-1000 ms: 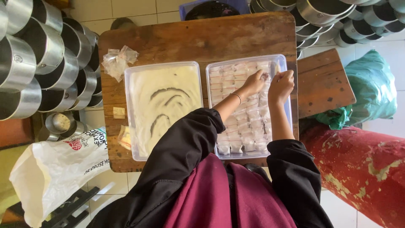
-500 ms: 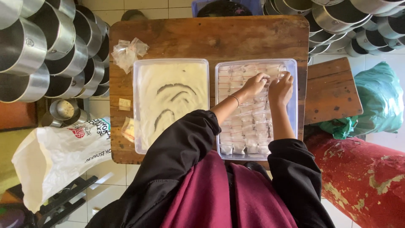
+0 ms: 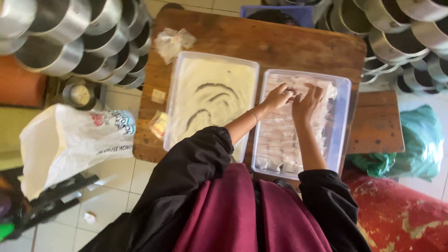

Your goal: Scooping powdered sugar into small plastic bags and organizing them in a container.

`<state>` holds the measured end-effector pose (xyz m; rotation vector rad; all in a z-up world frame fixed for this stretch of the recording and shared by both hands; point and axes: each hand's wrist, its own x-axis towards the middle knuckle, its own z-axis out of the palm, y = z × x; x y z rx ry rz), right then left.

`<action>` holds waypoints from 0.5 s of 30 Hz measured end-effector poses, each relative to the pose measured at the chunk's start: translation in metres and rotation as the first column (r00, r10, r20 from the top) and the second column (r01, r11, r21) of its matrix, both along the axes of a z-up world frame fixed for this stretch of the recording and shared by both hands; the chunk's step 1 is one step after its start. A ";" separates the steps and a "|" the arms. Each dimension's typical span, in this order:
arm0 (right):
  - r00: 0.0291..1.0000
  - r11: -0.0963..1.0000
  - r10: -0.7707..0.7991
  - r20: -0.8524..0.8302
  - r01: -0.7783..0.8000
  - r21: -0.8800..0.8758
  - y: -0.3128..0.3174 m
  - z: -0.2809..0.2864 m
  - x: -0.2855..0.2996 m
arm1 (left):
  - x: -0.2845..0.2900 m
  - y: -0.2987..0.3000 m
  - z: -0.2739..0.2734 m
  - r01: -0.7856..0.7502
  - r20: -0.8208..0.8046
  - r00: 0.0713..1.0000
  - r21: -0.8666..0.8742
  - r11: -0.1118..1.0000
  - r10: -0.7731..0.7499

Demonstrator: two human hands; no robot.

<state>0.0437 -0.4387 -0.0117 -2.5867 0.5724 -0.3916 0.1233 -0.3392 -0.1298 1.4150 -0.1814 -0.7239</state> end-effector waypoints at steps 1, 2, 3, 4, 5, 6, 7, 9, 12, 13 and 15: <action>1.000 1.000 0.019 0.006 -0.019 -0.001 0.014 0.001 0.003 | -0.001 0.018 0.014 -0.019 0.006 1.000 -0.001 1.000 0.019; 0.989 0.996 0.087 0.121 -0.088 0.003 0.029 0.001 0.004 | -0.004 0.036 0.027 -0.064 0.013 0.998 -0.012 0.998 0.064; 0.960 0.987 0.154 0.234 -0.159 0.002 0.044 0.000 0.005 | -0.008 0.055 0.040 -0.108 0.019 0.994 -0.023 0.994 0.109; 0.956 0.983 0.177 0.235 -0.183 0.001 0.058 0.010 0.005 | -0.008 0.073 0.040 -0.132 0.020 0.991 -0.023 0.991 0.132; 0.953 0.976 0.198 0.229 -0.212 0.039 0.073 0.020 0.004 | -0.008 0.092 0.040 -0.163 0.028 0.986 -0.067 0.984 0.166; 0.950 0.968 0.217 0.224 -0.240 0.079 0.090 0.029 0.004 | -0.008 0.112 0.040 -0.192 0.037 0.980 -0.108 0.975 0.197; 0.945 0.962 0.238 0.226 -0.261 0.081 0.105 0.035 0.006 | -0.010 0.133 0.047 -0.214 0.039 0.975 -0.106 0.971 0.219; 0.909 0.913 0.319 0.266 -0.370 0.169 0.133 0.047 0.008 | -0.015 0.172 0.063 -0.304 -0.014 0.953 -0.073 0.950 0.304; 0.865 0.843 0.435 0.248 -0.488 0.226 0.183 0.064 0.008 | -0.028 0.231 0.075 -0.413 -0.049 0.911 -0.137 0.900 0.411; 0.855 0.831 0.454 0.249 -0.508 0.227 0.200 0.066 0.008 | -0.033 0.253 0.077 -0.434 -0.047 0.901 -0.136 0.891 0.431; 0.753 0.753 0.562 0.344 -0.637 0.166 0.229 0.071 0.008 | -0.042 0.292 0.081 -0.487 0.014 0.868 -0.180 0.855 0.497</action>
